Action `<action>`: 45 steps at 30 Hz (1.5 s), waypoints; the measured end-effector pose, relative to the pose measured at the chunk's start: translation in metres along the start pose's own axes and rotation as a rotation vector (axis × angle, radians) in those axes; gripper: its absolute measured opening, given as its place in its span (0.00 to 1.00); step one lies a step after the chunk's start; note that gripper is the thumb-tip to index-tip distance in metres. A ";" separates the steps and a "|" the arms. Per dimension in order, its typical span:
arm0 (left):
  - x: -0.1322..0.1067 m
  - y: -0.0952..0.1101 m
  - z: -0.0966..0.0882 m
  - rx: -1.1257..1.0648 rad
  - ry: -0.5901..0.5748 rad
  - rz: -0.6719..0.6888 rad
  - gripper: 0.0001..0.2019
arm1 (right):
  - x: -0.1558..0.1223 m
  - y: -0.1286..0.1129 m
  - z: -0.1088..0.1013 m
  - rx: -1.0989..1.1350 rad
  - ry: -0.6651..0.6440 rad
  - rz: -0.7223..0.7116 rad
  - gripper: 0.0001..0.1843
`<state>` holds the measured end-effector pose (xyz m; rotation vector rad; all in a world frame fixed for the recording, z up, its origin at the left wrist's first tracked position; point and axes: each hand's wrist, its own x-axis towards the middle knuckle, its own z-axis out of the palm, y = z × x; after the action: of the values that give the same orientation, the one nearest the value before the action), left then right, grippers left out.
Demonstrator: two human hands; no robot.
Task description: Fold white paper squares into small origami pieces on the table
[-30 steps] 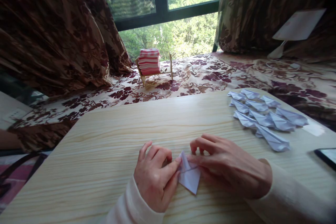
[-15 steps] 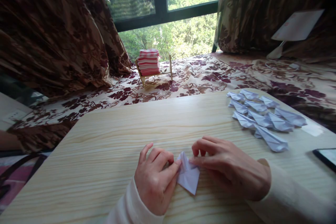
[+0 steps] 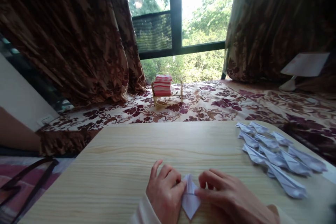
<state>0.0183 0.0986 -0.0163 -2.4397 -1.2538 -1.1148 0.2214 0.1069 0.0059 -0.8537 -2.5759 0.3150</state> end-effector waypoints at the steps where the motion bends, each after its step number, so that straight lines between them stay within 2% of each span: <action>1: 0.001 0.000 0.000 0.000 -0.032 -0.014 0.09 | 0.001 0.000 0.002 -0.027 -0.007 0.006 0.14; 3: 0.001 0.001 -0.002 -0.018 -0.100 -0.051 0.03 | 0.002 0.001 0.005 -0.078 -0.015 0.019 0.14; 5: 0.001 0.003 -0.004 -0.033 -0.133 -0.088 0.04 | 0.003 0.001 0.007 -0.110 -0.002 0.029 0.14; 12: -0.001 0.010 -0.004 -0.023 -0.110 -0.103 0.06 | 0.003 -0.003 0.002 -0.106 0.072 0.026 0.12; 17: -0.002 0.010 -0.002 -0.003 -0.103 -0.082 0.07 | 0.013 -0.005 0.001 -0.128 0.044 -0.007 0.08; 26: -0.001 0.011 -0.002 0.038 -0.093 -0.009 0.10 | 0.019 0.000 0.003 -0.071 0.125 -0.041 0.11; 30: 0.002 0.011 0.000 0.049 0.003 0.036 0.13 | 0.016 0.003 0.002 -0.055 0.134 -0.006 0.12; 34: 0.003 0.012 0.002 0.046 -0.005 0.029 0.14 | 0.017 0.002 0.003 -0.035 0.127 -0.008 0.11; 38: 0.001 0.011 0.005 0.026 0.074 0.019 0.16 | 0.018 0.000 0.004 -0.003 0.101 -0.002 0.10; 43: -0.001 0.014 -0.002 0.004 -0.029 -0.027 0.13 | 0.013 0.000 0.001 0.063 0.128 0.111 0.09; 45: -0.001 0.015 -0.006 0.004 -0.049 -0.029 0.12 | 0.009 -0.001 0.000 0.067 0.131 0.111 0.09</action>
<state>0.0266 0.0857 -0.0106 -2.4678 -1.3088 -1.0646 0.2144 0.1119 0.0092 -0.9622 -2.3887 0.3636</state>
